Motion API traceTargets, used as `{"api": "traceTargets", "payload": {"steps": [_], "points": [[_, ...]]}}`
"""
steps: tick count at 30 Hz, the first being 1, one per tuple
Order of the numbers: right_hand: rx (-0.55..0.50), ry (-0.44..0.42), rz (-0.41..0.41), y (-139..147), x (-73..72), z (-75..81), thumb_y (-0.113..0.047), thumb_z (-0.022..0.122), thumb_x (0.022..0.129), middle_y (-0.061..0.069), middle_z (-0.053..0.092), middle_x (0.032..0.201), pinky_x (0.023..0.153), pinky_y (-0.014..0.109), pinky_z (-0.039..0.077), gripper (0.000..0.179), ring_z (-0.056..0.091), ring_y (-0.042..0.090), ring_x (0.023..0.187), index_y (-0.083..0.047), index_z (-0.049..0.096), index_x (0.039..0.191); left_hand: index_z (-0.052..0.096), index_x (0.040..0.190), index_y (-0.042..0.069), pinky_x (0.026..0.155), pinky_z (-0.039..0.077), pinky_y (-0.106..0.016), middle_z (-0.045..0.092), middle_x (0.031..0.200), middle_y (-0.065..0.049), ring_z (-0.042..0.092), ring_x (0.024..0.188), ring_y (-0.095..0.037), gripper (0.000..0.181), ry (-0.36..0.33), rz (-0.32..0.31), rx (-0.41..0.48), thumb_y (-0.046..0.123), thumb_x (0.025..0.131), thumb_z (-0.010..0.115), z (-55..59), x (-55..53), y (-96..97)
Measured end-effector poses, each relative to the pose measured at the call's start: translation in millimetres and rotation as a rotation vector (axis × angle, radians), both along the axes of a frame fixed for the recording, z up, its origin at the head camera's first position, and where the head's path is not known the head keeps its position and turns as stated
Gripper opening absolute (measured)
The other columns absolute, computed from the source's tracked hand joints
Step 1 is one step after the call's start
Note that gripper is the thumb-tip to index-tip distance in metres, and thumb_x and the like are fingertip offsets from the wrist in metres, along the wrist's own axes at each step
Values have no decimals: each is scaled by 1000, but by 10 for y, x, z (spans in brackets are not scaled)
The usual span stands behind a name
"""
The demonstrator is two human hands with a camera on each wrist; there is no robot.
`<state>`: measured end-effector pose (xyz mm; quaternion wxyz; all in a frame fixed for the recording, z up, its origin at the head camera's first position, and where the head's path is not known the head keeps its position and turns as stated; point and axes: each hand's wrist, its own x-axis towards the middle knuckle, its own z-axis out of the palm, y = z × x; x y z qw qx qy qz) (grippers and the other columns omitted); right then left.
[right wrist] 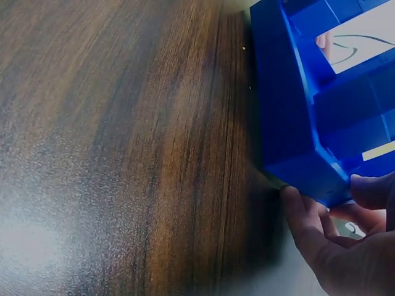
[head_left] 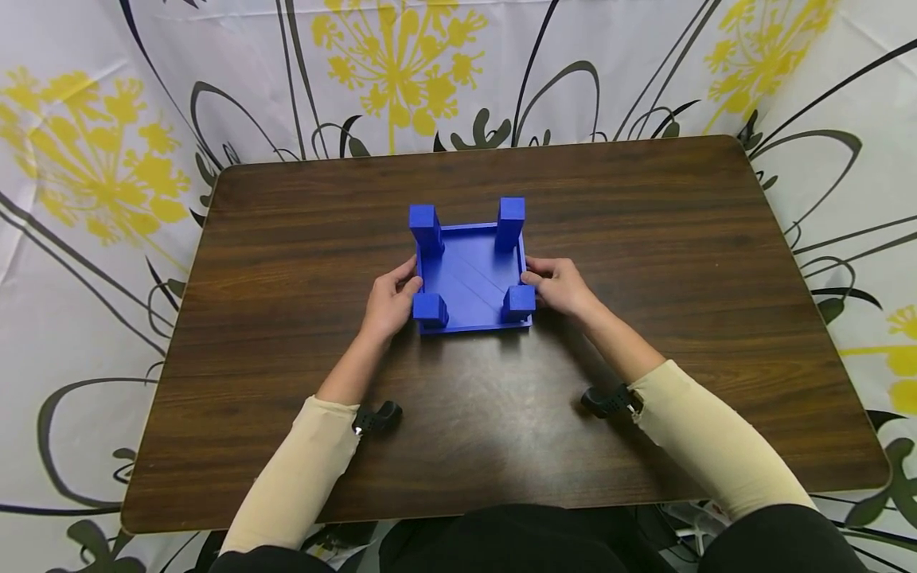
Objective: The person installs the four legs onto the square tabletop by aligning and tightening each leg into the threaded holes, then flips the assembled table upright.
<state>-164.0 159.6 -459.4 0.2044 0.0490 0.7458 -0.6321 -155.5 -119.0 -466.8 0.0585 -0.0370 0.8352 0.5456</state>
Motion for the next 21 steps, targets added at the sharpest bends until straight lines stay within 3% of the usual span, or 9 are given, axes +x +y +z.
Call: {"api": "traceTargets", "payload": {"steps": [3,8,12,16,21], "points": [[-26,-29,-8,8,-3,8,-8,53,101,21,52,139,73,32,57,44,65,15,90,1,47,143,53,141,8,80,47,-25,62,129,-16,61,97,-17,42,-20,6,46,9,99,56,-3,10,2],[-41,-16,-5,34,5,8,-9,53,101,19,51,142,73,40,57,46,64,19,95,-4,45,146,51,143,7,53,51,-25,61,126,-19,60,73,-11,43,-83,24,200,9,100,55,16,46,-7],[-53,6,-32,56,19,-2,-8,53,101,20,56,135,70,42,57,45,65,19,87,-10,48,145,51,144,10,54,53,-25,62,119,-19,61,76,-10,44,-110,46,302,9,100,56,48,76,-22],[-67,30,-61,79,46,-8,-12,55,101,20,60,129,65,39,57,44,65,18,82,-15,51,144,56,140,16,57,55,-28,66,106,-12,65,81,-14,43,-108,94,376,10,98,61,87,111,-20],[-114,62,-65,115,97,-12,-8,54,101,16,58,135,66,33,56,44,63,17,91,-13,51,144,64,132,9,58,56,-30,67,102,-6,65,86,-13,36,-111,141,419,8,96,64,116,145,1]]}}
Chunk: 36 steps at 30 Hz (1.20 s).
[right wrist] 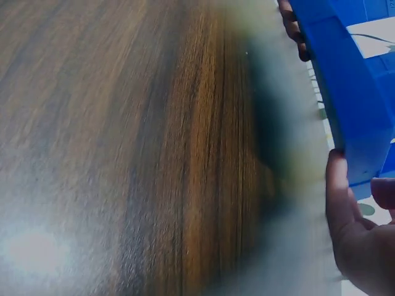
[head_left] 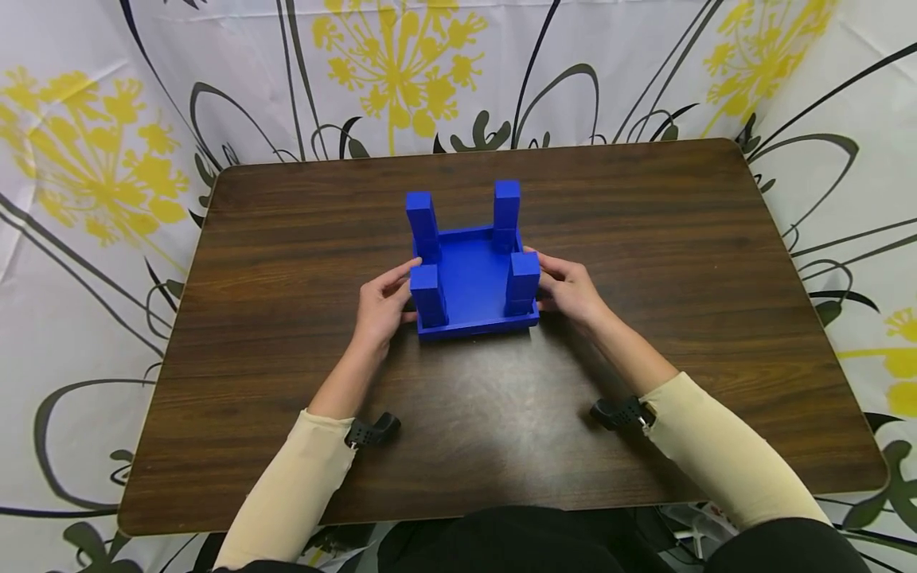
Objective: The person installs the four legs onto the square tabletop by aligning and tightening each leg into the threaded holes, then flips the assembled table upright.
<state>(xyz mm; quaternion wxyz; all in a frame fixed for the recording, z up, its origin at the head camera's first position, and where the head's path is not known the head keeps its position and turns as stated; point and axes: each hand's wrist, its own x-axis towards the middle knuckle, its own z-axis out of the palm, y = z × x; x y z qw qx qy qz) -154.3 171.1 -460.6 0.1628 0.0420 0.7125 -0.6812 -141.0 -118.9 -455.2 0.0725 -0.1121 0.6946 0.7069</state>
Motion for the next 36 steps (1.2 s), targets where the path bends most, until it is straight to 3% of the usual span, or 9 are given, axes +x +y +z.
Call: {"api": "traceTargets", "payload": {"steps": [4,12,15,18,22,23,29,33,36], "points": [[-14,64,25,36,34,-18,9,52,96,26,58,130,67,31,56,53,64,14,93,-7,46,146,64,128,1,56,55,-27,67,101,-2,63,85,-12,32,-26,23,-10,9,96,62,12,22,9],[31,358,75,84,43,-110,27,63,77,35,61,113,78,25,53,61,64,7,81,11,51,134,64,127,2,58,54,-26,67,91,2,64,77,-11,33,-55,5,14,16,97,63,114,59,-10],[58,421,93,80,60,-99,28,64,76,33,62,109,82,32,53,57,62,11,85,14,54,130,63,129,2,58,53,-25,68,91,3,64,76,-11,36,-58,-5,13,19,97,64,158,68,-28],[92,487,133,68,116,21,26,64,77,30,62,107,84,38,54,52,64,21,91,16,55,127,60,132,2,58,53,-25,68,93,3,65,76,-11,40,-59,-10,11,20,97,64,204,82,-36],[181,659,205,78,180,193,22,65,81,27,65,103,81,43,55,44,66,36,94,18,56,124,59,134,2,60,54,-25,68,97,0,66,77,-11,40,-47,-26,-2,22,99,61,246,98,-33],[198,700,221,95,170,176,21,65,82,27,66,103,80,45,55,43,66,37,93,17,57,124,60,133,2,60,54,-25,68,98,-1,66,77,-11,39,-41,-33,-10,23,100,60,251,101,-32],[297,892,309,231,73,-29,13,70,83,16,69,108,82,43,54,45,66,28,98,7,62,127,61,133,5,65,55,-27,65,101,-6,65,83,-14,35,-2,-72,-52,20,104,51,269,135,-27],[385,1010,328,274,52,-12,7,74,83,10,67,108,84,33,51,47,64,20,97,0,64,128,56,137,3,66,56,-30,60,97,-9,61,77,-12,38,51,-110,-112,4,101,46,270,165,-43],[428,1077,312,280,46,36,8,75,81,12,64,107,80,31,49,47,61,20,94,1,65,126,52,140,2,70,57,-36,60,101,-15,64,77,-11,43,100,-168,-165,-1,97,49,259,187,-55]]}}
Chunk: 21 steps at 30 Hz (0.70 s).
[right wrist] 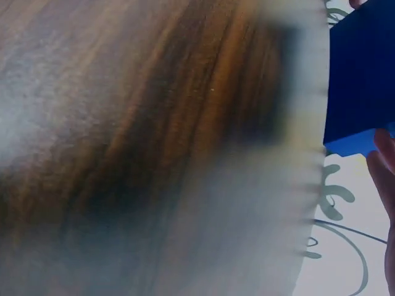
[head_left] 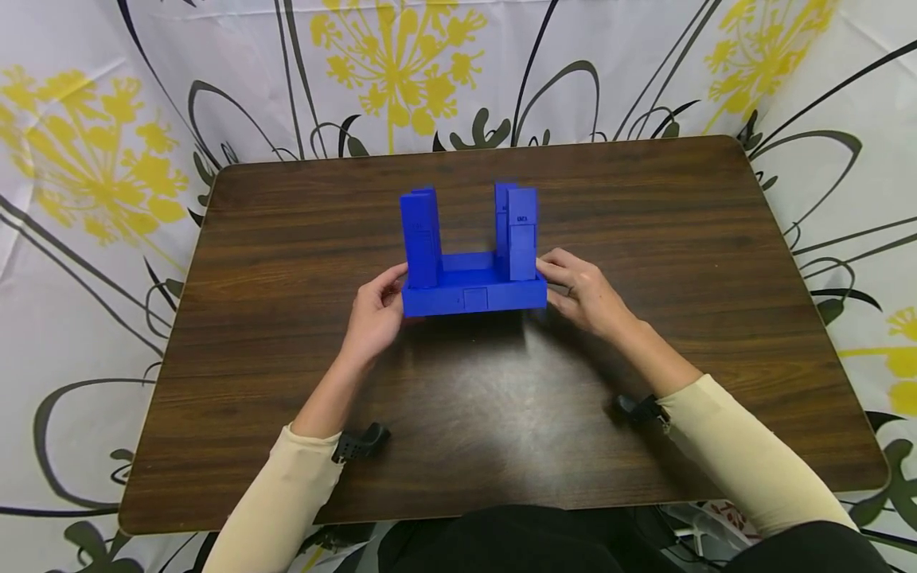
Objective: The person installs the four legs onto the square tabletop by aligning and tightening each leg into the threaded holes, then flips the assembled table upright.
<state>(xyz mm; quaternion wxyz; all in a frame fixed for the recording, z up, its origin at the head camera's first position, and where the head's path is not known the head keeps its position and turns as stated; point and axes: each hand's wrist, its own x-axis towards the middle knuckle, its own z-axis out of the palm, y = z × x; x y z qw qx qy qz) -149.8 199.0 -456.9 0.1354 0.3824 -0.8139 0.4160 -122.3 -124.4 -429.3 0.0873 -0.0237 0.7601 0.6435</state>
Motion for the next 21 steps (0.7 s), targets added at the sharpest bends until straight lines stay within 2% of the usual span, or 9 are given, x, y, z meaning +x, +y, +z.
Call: {"api": "traceTargets", "payload": {"steps": [3,6,11,15,17,21], "points": [[-3,42,-9,4,-2,36,10,76,79,16,62,110,79,32,49,47,60,22,95,4,65,125,51,142,4,73,57,-40,62,108,-20,70,87,-17,51,44,-49,-53,-5,92,57,-9,20,3],[-14,52,-10,9,-7,57,12,75,78,18,60,113,82,30,49,49,60,24,99,4,65,125,53,140,5,69,57,-36,65,111,-20,70,93,-25,55,103,-76,-125,-7,88,64,-4,36,4],[-34,56,-18,7,-26,115,11,77,77,18,59,119,89,30,47,49,58,28,106,4,66,124,61,131,3,64,57,-35,71,101,-17,72,84,-28,45,285,-91,-313,-5,87,67,39,50,-7],[-36,13,7,-4,-39,165,7,78,77,11,62,122,88,30,48,46,60,25,110,-2,68,121,70,115,1,65,53,-36,69,90,-12,66,75,-26,28,426,-87,-450,1,86,73,71,57,-30],[-36,-13,22,-5,-35,177,5,78,78,8,64,121,87,29,49,44,62,23,110,-4,69,119,72,107,1,65,52,-38,63,91,-11,62,78,-26,23,461,-89,-477,4,85,76,69,57,-42],[-69,-54,17,-7,-19,194,6,77,79,7,65,117,87,27,48,42,61,20,107,-4,69,119,72,106,1,80,55,-39,55,104,-12,57,99,-25,23,483,-109,-422,4,83,77,49,50,-53]]}}
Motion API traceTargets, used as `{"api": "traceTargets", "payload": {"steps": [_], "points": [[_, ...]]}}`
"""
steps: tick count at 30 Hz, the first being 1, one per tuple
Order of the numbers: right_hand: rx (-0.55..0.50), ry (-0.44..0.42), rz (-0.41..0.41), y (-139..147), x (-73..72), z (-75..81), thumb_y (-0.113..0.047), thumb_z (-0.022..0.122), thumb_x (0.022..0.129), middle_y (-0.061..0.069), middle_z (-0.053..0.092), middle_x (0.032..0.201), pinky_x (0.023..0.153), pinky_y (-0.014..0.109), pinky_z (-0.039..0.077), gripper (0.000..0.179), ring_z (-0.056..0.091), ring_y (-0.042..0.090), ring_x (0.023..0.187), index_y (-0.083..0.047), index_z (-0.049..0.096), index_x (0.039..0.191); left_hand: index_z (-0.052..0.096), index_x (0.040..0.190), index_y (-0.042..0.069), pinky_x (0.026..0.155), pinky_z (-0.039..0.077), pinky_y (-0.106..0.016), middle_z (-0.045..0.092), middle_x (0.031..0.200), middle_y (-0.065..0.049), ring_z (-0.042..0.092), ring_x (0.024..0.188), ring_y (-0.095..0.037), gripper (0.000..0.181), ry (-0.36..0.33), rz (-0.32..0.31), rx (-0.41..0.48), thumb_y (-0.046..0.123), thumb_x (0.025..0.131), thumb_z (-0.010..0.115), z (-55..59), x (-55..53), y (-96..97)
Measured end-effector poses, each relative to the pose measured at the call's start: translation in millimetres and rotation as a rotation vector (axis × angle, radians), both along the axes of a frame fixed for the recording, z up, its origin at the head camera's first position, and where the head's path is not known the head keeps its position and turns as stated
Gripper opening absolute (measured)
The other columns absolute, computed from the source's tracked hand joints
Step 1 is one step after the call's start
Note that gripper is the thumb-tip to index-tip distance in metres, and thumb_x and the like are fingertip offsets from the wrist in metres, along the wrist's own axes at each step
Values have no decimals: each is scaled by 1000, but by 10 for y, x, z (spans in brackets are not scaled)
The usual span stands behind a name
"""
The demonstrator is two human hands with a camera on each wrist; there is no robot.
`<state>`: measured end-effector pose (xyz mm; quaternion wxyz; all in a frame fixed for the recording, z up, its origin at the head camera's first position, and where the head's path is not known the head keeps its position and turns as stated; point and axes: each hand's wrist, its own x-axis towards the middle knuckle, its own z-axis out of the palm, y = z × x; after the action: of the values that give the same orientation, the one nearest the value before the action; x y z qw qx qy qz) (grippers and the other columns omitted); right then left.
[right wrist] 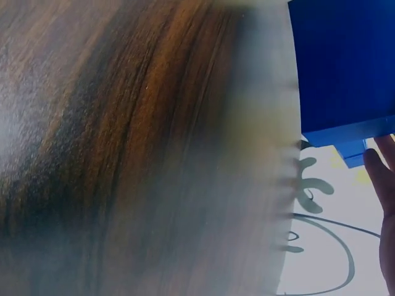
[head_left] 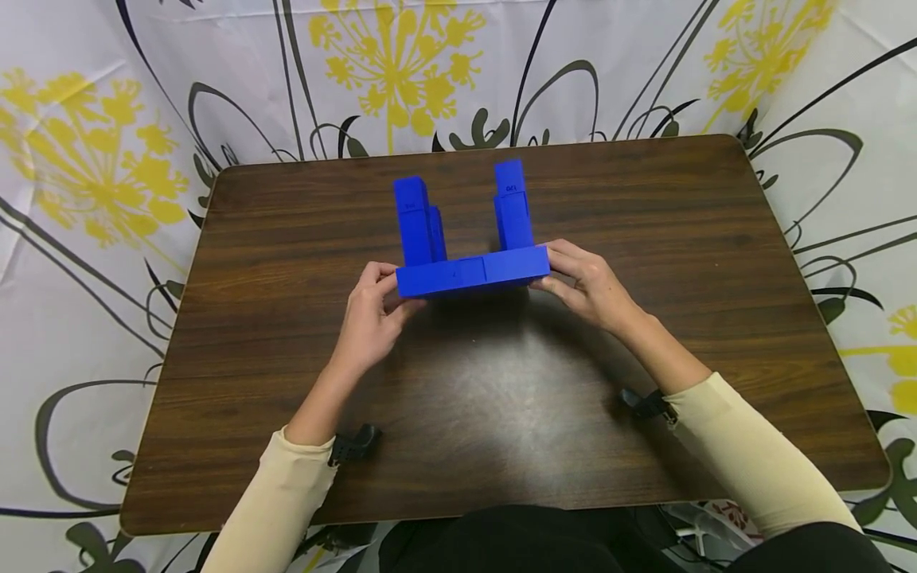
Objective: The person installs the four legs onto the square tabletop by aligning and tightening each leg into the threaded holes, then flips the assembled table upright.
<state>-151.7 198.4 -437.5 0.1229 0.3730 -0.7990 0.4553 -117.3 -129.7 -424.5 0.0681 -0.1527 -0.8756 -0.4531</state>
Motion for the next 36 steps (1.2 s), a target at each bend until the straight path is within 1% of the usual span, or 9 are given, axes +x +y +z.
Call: {"api": "traceTargets", "payload": {"steps": [3,9,14,18,20,27,29,32,36], "points": [[-40,-22,-14,-17,13,25,10,76,77,9,65,112,86,25,46,43,61,19,104,-2,69,117,72,110,1,88,52,-40,56,110,-11,57,109,-25,26,4,-42,81,2,84,75,-29,-10,-6],[-152,-97,-10,-89,106,216,18,71,78,17,64,106,83,22,49,39,61,17,97,8,67,115,69,113,-3,91,50,-42,60,110,-13,60,110,-23,28,10,-91,251,-5,85,72,-65,-44,-7],[-214,-206,-10,-86,102,218,17,65,84,16,63,109,78,23,51,34,61,15,96,9,66,117,66,112,-13,88,52,-42,57,109,-19,59,107,-27,26,4,-105,330,-13,86,67,103,7,44],[-239,-271,-43,-61,30,111,16,64,85,12,63,112,81,27,53,34,62,16,99,7,67,118,64,110,-16,83,53,-28,56,106,-21,59,103,-25,23,-6,-108,366,-13,87,65,278,59,89],[-243,-287,-60,-68,27,127,16,63,86,14,64,112,81,27,53,35,63,17,99,7,66,120,63,112,-16,81,53,-23,56,105,-20,59,102,-21,24,-10,-103,375,-12,88,64,296,57,92],[-199,-323,-137,-156,169,459,2,62,94,23,64,108,83,25,52,32,62,12,95,12,61,124,63,118,-13,71,47,-17,57,100,-15,58,95,-19,29,15,-78,311,-9,90,63,364,64,106],[-197,-338,-149,-152,157,437,0,61,95,24,64,108,82,25,53,34,63,13,94,11,59,127,62,121,-13,71,46,-18,57,99,-15,57,93,-19,30,6,-77,310,-8,91,62,363,58,108],[-216,-381,-150,-125,112,341,-3,60,96,22,64,113,79,27,55,39,66,17,94,6,56,134,59,127,-11,77,52,-21,57,102,-17,57,93,-16,33,-49,-89,355,-7,94,60,273,10,82],[-251,-460,-143,-91,49,218,-11,60,98,20,64,119,73,30,56,42,68,23,97,0,55,138,59,132,-4,72,56,-26,57,104,-16,61,91,-14,36,-131,-83,387,1,97,59,132,-57,33]]}}
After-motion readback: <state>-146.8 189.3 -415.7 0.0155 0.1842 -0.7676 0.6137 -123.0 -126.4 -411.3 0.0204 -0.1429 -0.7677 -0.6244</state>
